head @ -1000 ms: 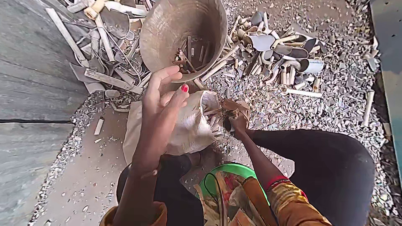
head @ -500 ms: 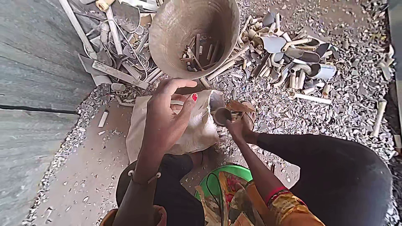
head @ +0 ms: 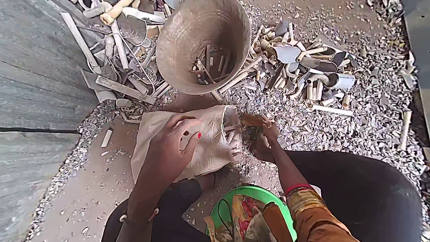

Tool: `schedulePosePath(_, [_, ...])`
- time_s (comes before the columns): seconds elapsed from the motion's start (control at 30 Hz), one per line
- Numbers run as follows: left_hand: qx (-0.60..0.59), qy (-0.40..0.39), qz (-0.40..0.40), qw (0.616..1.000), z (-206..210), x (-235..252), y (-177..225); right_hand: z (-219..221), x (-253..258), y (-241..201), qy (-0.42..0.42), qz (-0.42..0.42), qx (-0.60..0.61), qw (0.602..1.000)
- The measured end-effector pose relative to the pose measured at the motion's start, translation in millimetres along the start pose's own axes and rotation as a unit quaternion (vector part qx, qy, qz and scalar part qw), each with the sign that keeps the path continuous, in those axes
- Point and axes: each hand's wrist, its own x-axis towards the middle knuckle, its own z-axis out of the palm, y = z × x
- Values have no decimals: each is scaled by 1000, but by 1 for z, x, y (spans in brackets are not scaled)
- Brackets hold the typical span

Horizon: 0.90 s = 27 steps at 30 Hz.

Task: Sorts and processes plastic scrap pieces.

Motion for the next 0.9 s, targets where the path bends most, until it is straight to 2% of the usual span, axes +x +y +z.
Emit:
schedulePosePath(0.07, [17, -23, 8, 1000, 4, 4, 1, 8, 13, 13, -8, 18, 64, 998])
schedulePosePath(0.17, [21, -60, 17, 998, 7, 9, 10, 11, 12, 18, -5, -27, 139, 990])
schedulePosePath(0.23, [16, -68, 27, 997, 7, 9, 18, 3, -3, 16, -42, -54, 213, 975])
schedulePosePath(0.33, [-3, -105, 24, 994, 7, 9, 28, -3, -32, 11, -154, -129, 233, 951])
schedulePosePath(0.4, [-7, -170, 1, 985, 9, 11, 31, 10, -60, -1, -235, -182, 198, 934])
schedulePosePath(0.47, [6, -240, -14, 971, 13, 17, 32, 20, -91, -21, -367, -226, 201, 880])
schedulePosePath(0.53, [29, -305, -40, 951, 18, 22, 34, 24, -119, -39, -454, -215, 227, 834])
schedulePosePath(0.6, [48, -344, -62, 936, 22, 23, 33, 17, -142, -48, -442, -159, 308, 827])
schedulePosePath(0.67, [57, -342, -70, 935, 23, 21, 32, -1, -154, -55, -417, -95, 393, 814])
schedulePosePath(0.73, [63, -303, -79, 948, 20, 18, 34, -28, -166, -66, -400, -61, 451, 796])
schedulePosePath(0.8, [32, -238, -67, 968, 13, 14, 37, -55, -182, -78, -407, -73, 494, 765])
schedulePosePath(0.9, [-105, -159, 9, 982, 4, 5, 43, -94, -213, -94, -432, -135, 510, 732])
